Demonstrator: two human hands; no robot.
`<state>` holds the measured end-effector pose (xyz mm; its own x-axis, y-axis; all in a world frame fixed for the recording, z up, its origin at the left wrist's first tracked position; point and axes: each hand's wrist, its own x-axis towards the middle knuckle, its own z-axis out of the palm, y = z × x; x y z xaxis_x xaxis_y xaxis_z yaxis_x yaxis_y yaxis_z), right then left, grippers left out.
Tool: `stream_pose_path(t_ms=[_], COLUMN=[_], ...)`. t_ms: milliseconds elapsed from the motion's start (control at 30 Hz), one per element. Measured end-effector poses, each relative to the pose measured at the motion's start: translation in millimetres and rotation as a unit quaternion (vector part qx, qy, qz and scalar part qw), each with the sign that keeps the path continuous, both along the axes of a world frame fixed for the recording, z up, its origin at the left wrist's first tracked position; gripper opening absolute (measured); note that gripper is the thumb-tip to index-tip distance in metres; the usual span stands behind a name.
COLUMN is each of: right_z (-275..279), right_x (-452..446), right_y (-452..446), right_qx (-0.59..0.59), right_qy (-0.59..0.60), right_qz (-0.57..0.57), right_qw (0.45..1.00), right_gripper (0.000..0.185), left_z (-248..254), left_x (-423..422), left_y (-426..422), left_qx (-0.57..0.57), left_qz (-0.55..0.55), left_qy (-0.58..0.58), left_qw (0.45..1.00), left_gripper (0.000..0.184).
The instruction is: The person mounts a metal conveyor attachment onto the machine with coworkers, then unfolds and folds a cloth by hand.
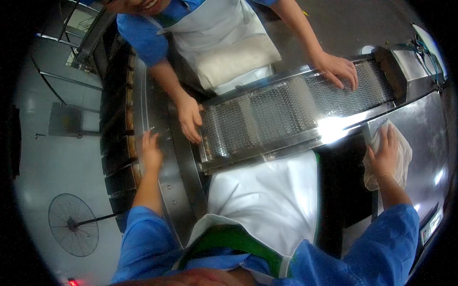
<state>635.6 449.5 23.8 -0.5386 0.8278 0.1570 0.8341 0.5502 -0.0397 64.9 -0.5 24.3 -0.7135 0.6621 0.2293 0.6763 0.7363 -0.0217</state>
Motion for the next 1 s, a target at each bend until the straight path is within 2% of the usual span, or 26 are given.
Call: stream_pose_path(t_ms=[567, 733, 1000], right_z=[3.9, -1.8, 6.0], right_x=[-3.9, 0.2, -6.6], right_y=[-1.3, 1.3, -3.6], right_qx=[-0.009, -0.003, -0.013], right_qy=[0.015, 0.026, 0.004], right_qz=[-0.008, 0.014, -0.015], right_qw=[1.000, 1.000, 1.000], right_gripper=[0.070, 0.070, 0.070], left_z=[-1.6, -2.2, 1.1], left_x=[-0.2, -2.6, 1.9], left_y=[-0.3, -1.3, 2.2], left_qx=[0.008, 0.001, -0.003], left_qz=[0.011, 0.009, 0.028], left_qy=[0.004, -0.007, -0.013], left_qw=[1.000, 1.000, 1.000], left_gripper=[0.041, 0.045, 0.048])
